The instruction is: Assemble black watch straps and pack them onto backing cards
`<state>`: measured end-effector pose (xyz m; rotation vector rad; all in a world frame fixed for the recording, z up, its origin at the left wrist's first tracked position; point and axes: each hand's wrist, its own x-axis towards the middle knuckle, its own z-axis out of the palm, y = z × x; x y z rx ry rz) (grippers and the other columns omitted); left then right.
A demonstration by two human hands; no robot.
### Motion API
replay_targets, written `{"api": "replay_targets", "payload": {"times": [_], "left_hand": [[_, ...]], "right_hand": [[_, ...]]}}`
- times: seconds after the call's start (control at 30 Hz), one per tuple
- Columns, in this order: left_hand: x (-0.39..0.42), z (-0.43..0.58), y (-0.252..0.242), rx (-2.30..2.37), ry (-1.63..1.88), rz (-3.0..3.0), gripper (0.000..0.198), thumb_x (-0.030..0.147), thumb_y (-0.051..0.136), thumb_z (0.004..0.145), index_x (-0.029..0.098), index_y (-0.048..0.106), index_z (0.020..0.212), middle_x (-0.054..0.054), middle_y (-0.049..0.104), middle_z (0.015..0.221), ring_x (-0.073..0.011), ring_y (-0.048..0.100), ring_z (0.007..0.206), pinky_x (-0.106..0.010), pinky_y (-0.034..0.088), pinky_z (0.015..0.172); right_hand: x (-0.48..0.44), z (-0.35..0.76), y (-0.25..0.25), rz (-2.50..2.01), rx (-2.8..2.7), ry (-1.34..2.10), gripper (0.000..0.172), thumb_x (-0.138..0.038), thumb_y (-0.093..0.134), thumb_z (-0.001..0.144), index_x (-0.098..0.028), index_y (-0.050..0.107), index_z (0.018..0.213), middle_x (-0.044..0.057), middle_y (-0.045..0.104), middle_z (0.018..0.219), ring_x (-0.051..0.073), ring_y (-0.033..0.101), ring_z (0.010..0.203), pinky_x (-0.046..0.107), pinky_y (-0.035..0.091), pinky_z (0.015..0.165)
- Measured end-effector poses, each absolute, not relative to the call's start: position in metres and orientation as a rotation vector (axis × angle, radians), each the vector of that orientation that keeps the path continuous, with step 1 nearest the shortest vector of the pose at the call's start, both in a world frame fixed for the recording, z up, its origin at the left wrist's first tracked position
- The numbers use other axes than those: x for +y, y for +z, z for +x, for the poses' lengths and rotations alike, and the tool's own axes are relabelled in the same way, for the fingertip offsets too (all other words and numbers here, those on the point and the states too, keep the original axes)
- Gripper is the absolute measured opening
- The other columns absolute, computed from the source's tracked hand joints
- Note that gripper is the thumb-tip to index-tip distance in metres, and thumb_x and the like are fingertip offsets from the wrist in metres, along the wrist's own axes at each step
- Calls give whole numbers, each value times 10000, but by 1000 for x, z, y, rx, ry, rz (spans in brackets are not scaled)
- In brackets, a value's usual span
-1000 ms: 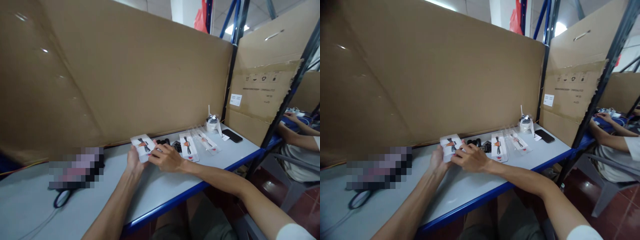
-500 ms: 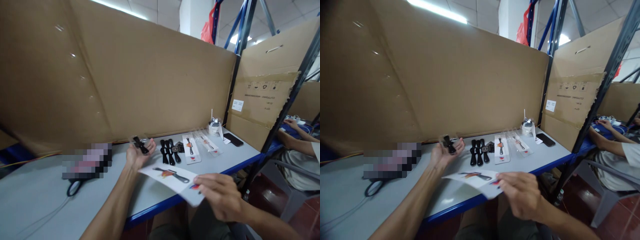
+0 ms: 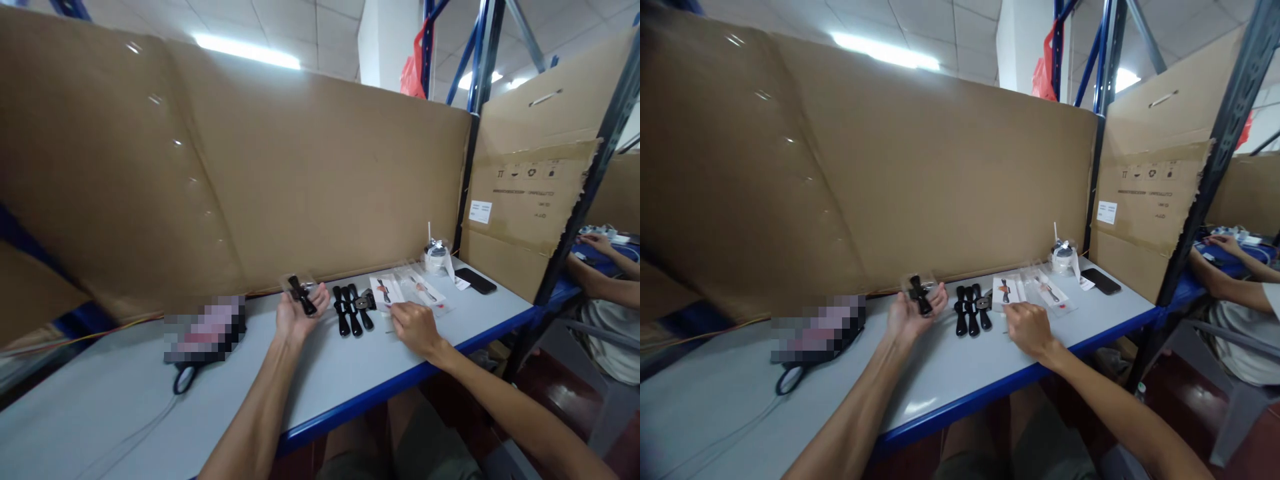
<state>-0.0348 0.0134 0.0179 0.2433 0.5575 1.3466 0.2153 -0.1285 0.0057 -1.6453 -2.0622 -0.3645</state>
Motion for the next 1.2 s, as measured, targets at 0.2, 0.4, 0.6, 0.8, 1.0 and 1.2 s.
{"api": "replay_targets", "payload": {"times": [0.2,0.4,0.6,0.8,1.0,1.2], "left_hand": [[16,-33,17,517,1325,258,689,606,154,1019,121,612,1192,-233,694,1092,-292,707,949,-407,616,651],[14,-31,17,519,1322,283,703,604,142,1019,117,603,1230,-234,688,1117,-295,705,962,-409,615,650],[14,-31,19,524,1326,275,706,609,137,1019,111,599,1210,-228,693,1080,-292,709,955,-403,618,652],[14,-29,18,516,1309,274,709,615,147,1018,109,611,1197,-236,685,1101,-299,707,965,-417,623,648],[17,-31,15,525,1300,267,695,619,157,1018,126,599,1227,-227,675,1146,-299,704,988,-430,623,658],[20,-30,13,503,1313,250,714,613,154,1020,91,590,1240,-257,673,1123,-331,683,1020,-444,617,650]], "right_hand": [[-142,204,7,-1793,-2300,-367,443,-157,477,975,-262,573,1394,104,714,1123,234,654,1042,298,503,817],[-136,210,10,-1844,-2420,-386,399,-103,473,938,-192,630,1293,142,684,1200,265,653,1066,348,529,823],[-138,218,12,-1924,-2432,-425,351,-84,466,947,-161,665,1226,163,688,1174,282,678,1048,354,542,767],[-139,225,17,-2121,-2360,-399,340,-98,426,986,-141,698,1185,193,677,1199,264,738,913,352,542,726],[-147,234,26,-2123,-2374,-369,382,-65,445,940,-142,692,1221,203,668,1221,288,717,1008,356,527,776],[-175,280,41,-2173,-1882,-345,335,-231,463,995,-244,690,1241,93,701,1228,253,693,1061,319,492,828]]}}
